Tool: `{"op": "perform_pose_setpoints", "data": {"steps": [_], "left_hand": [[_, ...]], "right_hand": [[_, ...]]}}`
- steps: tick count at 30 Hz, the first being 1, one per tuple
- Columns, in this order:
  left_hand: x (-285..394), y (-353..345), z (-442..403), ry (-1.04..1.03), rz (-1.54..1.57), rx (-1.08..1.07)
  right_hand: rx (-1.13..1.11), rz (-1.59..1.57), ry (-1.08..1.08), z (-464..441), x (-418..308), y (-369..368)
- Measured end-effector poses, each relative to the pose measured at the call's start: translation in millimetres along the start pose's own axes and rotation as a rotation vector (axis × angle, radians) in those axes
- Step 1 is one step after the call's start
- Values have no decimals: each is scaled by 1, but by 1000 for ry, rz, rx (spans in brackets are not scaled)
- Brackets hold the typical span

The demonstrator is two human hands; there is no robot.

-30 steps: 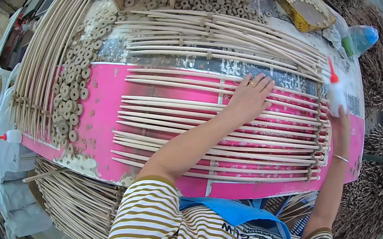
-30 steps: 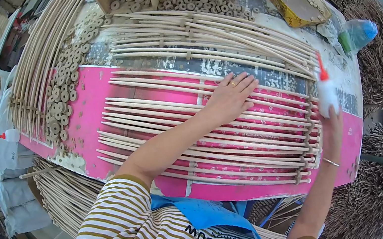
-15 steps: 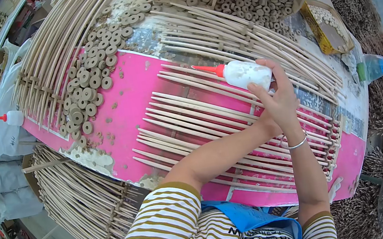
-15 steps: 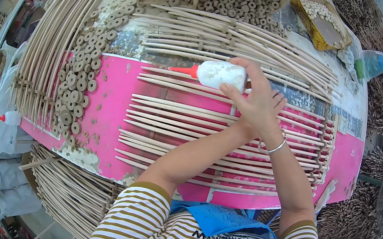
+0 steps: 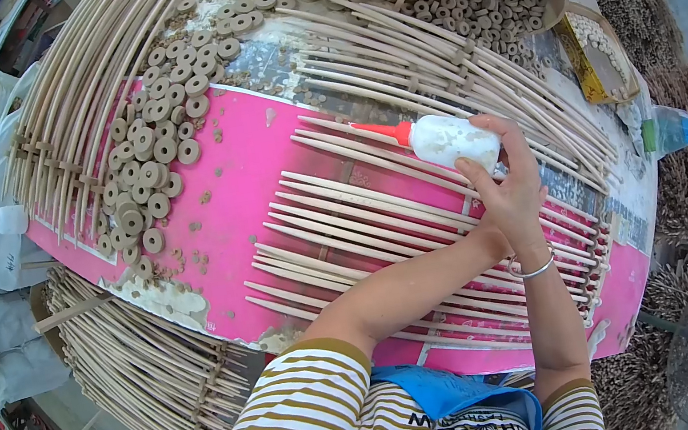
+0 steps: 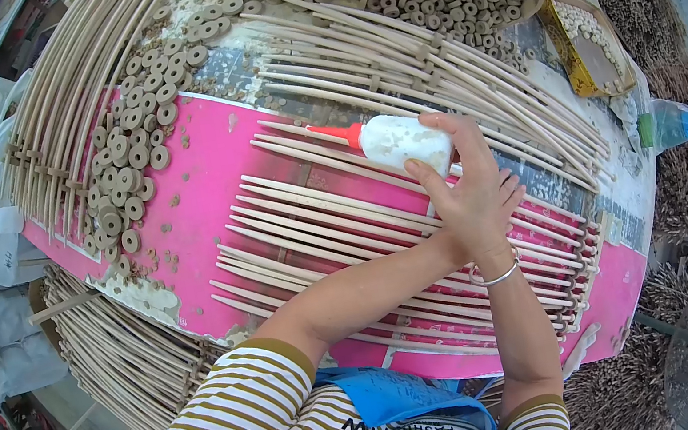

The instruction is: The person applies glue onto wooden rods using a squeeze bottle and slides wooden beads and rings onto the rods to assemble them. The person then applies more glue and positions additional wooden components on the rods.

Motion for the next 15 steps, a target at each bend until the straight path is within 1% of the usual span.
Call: {"op": "perform_pose_setpoints", "data": {"steps": [1,2,3,4,5,8,9,11,15], "left_hand": [[16,15,-17,147,-337,-440],[15,20,-14,292,-675,-881],[2,1,-5,291,-673,-882],[-8,-18,-2,158,-380,-472],[-15,-19,6,27,-87,-63],[-18,-35,5,22,-172,-47],[-16,-29,5,22,-171,-48],[-11,-8,5,23,-102,-92],[-9,-13,0,29,-166,-174]], "right_hand": [[-3,1,-3,0,1,-1],[-3,-6,0,0,1,-2],[-3,-13,3,0,1,-2],[-3,-12,1,0,1,-3],[1,1,14,0,0,-3],[7,0,18,-1,-2,-6],[10,-14,10,-1,-2,-6],[9,-14,-8,-1,1,-7],[18,-33,-19,0,6,-10]]}}
Point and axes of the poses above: each hand's wrist, its own z-axis away from the middle knuckle, its own y-axis out of the back of the hand, x = y × z, the point moved 6 cm from there along -z, towards the middle knuckle, and after that the axes turned 11 degrees about -x, right-handed, at the moved point
